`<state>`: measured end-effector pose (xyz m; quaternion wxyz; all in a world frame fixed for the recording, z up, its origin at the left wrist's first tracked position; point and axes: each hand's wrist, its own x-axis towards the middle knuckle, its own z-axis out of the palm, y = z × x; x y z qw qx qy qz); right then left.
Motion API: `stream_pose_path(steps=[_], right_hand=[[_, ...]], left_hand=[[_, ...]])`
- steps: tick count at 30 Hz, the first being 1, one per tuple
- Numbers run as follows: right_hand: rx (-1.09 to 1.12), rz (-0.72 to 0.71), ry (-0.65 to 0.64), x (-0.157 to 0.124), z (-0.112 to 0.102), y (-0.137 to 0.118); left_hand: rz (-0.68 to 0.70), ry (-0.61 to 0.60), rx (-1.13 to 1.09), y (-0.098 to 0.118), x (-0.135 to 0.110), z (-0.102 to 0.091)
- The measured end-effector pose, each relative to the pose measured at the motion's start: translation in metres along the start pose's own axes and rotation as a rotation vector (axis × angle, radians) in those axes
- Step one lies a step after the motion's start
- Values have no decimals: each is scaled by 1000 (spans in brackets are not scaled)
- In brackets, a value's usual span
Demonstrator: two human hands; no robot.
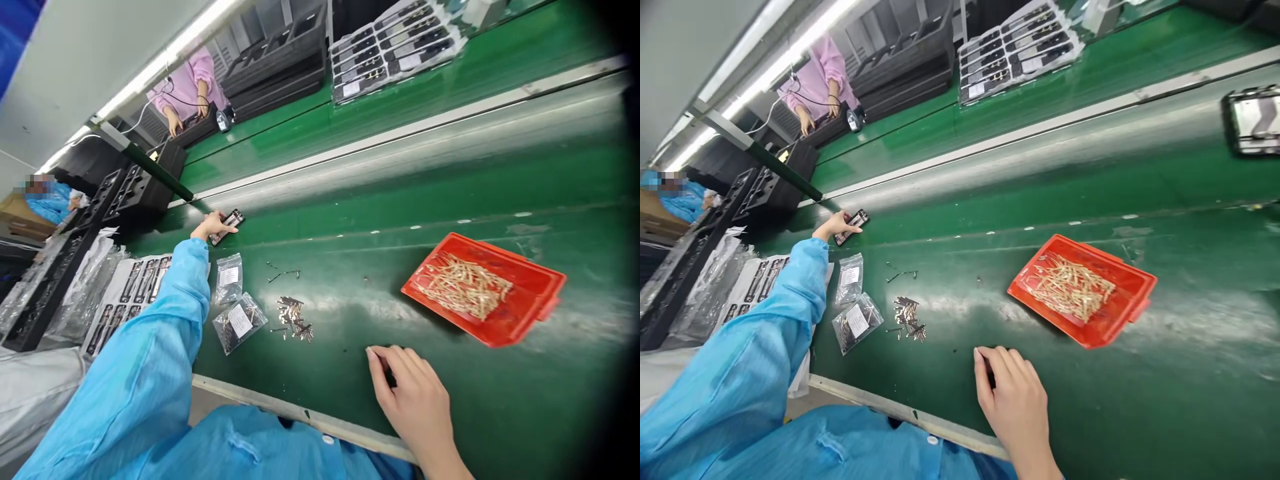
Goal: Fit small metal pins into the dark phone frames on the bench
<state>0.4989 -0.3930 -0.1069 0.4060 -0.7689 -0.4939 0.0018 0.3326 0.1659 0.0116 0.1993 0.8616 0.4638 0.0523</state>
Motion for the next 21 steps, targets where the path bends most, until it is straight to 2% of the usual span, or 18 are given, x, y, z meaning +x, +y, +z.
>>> stream_pose_path(steps=[3,6,9,12,14,16,17,19,21], right_hand=[[-1,26,4,-1,2,1],[-23,100,-19,3,8,-2],[-28,113,-104,16,24,-14],[-4,18,-210,36,48,-32],[9,-32,-260,48,63,-42],[13,-61,-285,58,74,-48],[13,-76,-295,61,77,-50],[22,-111,-311,64,80,-52],[49,-153,-326,66,81,-56]], left_hand=[[-65,21,16,6,3,0],[-27,72,-17,25,0,0],[57,185,-81,54,-25,4],[200,267,-185,87,-88,13],[484,205,-311,105,-147,24],[663,6,-306,115,-212,38],[697,-133,-263,117,-242,47],[736,-336,-129,116,-294,70],[757,-447,3,113,-331,96]])
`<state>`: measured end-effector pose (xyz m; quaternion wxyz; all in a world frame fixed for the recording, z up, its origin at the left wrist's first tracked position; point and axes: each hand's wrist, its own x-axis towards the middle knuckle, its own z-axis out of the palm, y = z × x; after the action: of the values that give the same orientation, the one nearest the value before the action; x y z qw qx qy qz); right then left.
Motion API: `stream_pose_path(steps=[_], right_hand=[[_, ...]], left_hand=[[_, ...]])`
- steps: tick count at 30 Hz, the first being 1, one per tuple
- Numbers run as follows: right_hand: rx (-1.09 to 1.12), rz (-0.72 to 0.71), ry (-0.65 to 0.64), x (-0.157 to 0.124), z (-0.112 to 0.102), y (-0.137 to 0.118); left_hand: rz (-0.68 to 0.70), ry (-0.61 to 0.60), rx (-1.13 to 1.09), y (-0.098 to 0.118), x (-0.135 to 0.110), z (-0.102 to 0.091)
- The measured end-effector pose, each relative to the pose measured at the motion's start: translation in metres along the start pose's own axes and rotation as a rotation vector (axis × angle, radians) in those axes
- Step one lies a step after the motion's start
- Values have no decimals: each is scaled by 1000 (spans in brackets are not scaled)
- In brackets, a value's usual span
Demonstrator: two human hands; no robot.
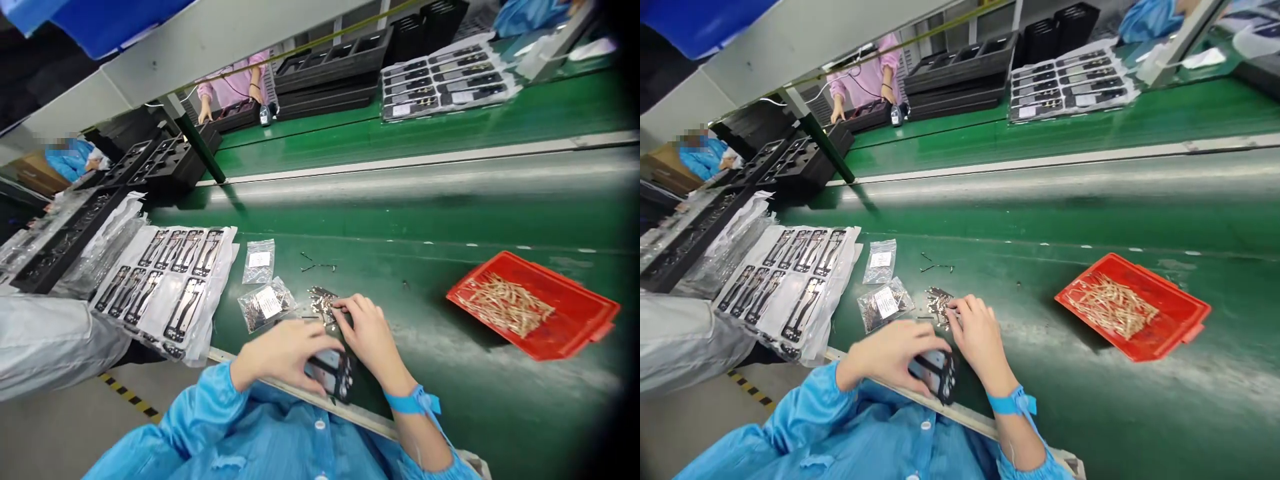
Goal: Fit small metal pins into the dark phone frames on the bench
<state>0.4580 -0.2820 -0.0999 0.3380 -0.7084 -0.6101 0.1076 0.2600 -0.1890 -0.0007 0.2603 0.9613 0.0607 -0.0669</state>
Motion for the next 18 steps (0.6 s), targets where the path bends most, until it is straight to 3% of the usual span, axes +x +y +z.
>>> stream_pose_path(steps=[4,7,9,11,13,14,16,18], right_hand=[[-38,-138,-56,10,5,-13],[-138,-151,-88,17,11,-30],[-192,-119,-112,17,12,-39],[-221,-99,-145,14,9,-45],[-222,-74,-155,10,3,-50],[-214,-64,-155,8,-1,-53],[-194,-68,-156,2,-7,-60],[-138,-95,-141,-5,-12,-67]], left_hand=[[101,-85,84,9,-5,51],[156,16,6,11,-7,63],[156,156,-119,13,-14,67],[15,408,-233,9,-20,70],[-304,782,-335,1,-21,72],[-455,875,-394,-3,-20,71],[-602,820,-533,-11,-16,67],[-571,641,-654,-14,-10,58]])
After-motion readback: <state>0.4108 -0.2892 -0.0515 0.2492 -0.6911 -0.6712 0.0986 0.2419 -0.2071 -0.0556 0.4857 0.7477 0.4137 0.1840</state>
